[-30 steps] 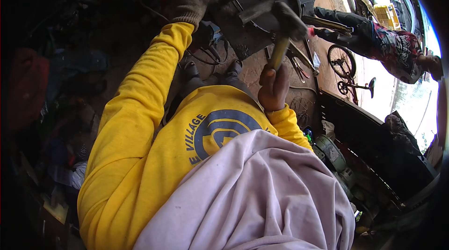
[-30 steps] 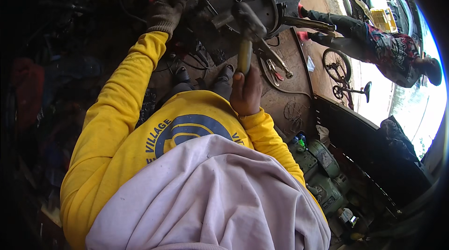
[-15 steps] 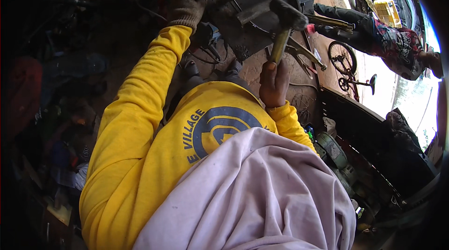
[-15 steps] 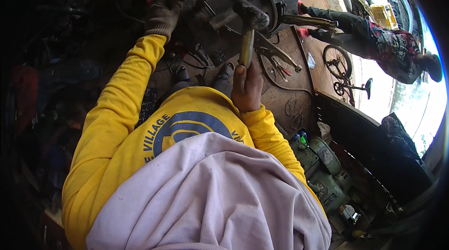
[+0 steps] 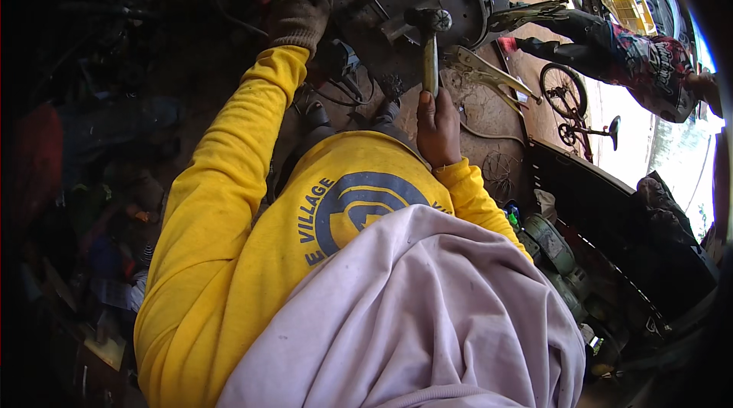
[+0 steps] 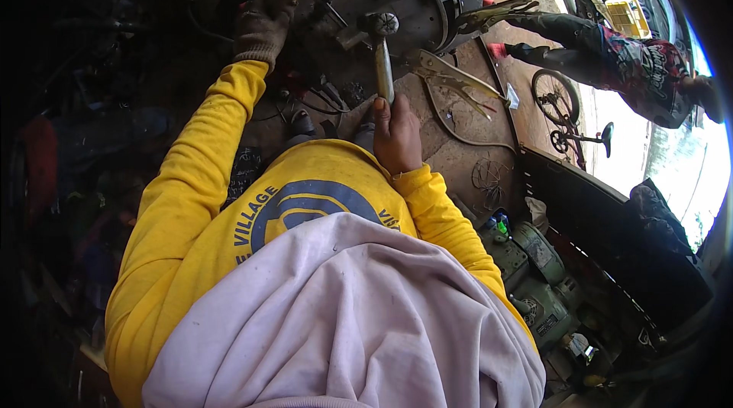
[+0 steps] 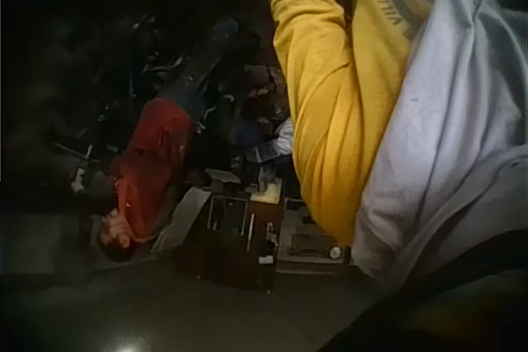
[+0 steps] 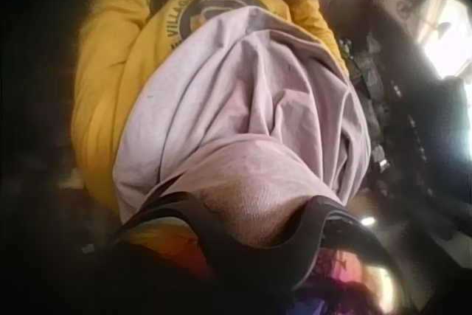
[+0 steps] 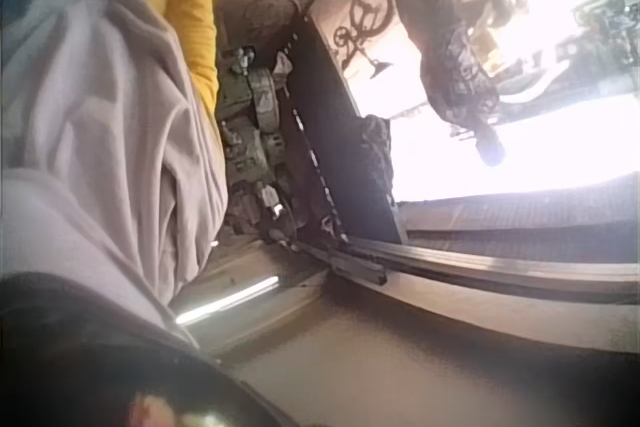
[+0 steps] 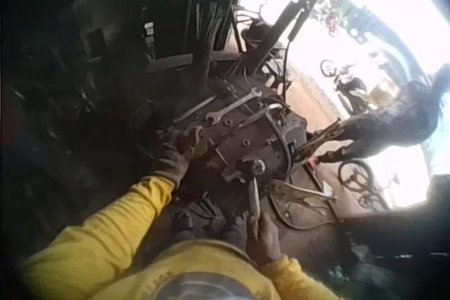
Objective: The person assembles a circular metal frame using a wrench, hammer, and locking pliers, tightening bolts and adjusting the components by hand and with tools while working at a table.
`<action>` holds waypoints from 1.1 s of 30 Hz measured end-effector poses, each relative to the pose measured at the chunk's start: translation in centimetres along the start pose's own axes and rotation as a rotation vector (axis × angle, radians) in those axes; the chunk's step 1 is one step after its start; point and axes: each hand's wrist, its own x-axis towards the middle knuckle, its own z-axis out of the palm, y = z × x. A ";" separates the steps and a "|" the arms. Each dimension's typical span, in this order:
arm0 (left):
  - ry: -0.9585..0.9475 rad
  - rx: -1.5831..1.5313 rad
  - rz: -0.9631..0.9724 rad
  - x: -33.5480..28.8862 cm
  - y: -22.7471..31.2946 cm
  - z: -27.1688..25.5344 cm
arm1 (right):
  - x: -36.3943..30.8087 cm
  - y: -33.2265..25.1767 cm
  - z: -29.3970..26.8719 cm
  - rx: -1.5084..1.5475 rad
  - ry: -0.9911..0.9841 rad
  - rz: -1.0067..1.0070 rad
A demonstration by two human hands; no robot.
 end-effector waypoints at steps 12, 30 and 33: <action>-0.009 -0.122 0.004 -0.1 0.1 0.0 | 0.4 0.0 -2.3 0.099 0.047 -0.088; 0.033 -0.096 -0.004 -0.2 -0.5 0.7 | 1.5 -0.3 -1.9 -0.011 -0.011 -0.114; 0.022 -0.089 -0.011 -0.1 -0.4 0.4 | 0.9 -1.6 -2.9 0.090 0.063 -0.135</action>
